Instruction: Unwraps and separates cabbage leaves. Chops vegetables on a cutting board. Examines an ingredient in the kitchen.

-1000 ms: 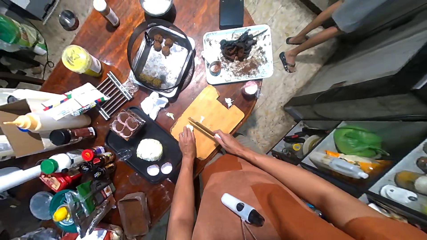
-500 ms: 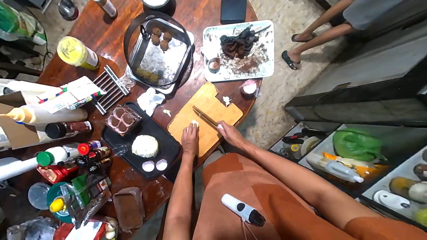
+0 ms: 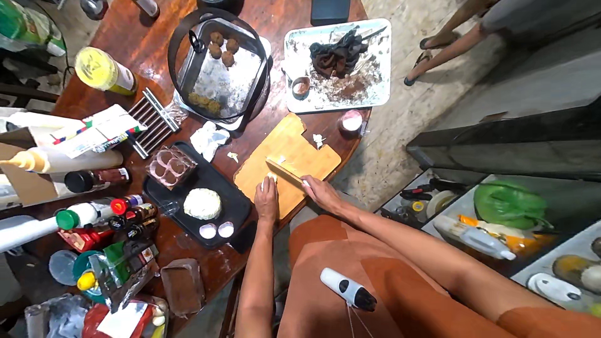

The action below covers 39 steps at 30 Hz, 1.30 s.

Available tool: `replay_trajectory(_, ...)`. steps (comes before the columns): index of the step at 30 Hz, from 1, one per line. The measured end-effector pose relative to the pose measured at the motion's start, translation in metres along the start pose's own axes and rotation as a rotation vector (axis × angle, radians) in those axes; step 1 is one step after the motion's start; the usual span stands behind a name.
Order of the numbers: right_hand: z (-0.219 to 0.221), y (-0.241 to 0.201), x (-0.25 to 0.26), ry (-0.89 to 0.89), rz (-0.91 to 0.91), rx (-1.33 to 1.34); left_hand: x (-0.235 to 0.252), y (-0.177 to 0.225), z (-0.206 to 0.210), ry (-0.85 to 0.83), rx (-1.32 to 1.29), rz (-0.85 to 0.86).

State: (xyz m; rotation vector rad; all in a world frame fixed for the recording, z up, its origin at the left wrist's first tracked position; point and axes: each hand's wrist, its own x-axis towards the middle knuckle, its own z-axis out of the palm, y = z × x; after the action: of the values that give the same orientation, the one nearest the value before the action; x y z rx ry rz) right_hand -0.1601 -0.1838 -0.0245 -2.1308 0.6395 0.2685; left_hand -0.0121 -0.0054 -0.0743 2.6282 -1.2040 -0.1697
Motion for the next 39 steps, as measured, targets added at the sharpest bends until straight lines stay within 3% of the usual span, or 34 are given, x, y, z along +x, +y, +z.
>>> replay_trajectory(13,0.025,-0.041,0.006,-0.187,0.19,-0.194,0.007,-0.031,0.006,-0.044,0.045,0.264)
replay_trajectory(20,0.038,-0.046,0.015,-0.081,0.177,-0.228,0.016,-0.041,0.011,-0.075,0.044,0.375)
replay_trajectory(30,0.048,-0.048,0.013,-0.11,0.15,-0.201,0.022,-0.052,0.019,-0.089,-0.063,0.445)
replay_trajectory(39,0.03,-0.049,-0.002,-0.181,0.163,-0.207,0.022,-0.053,0.025,-0.055,-0.128,0.416)
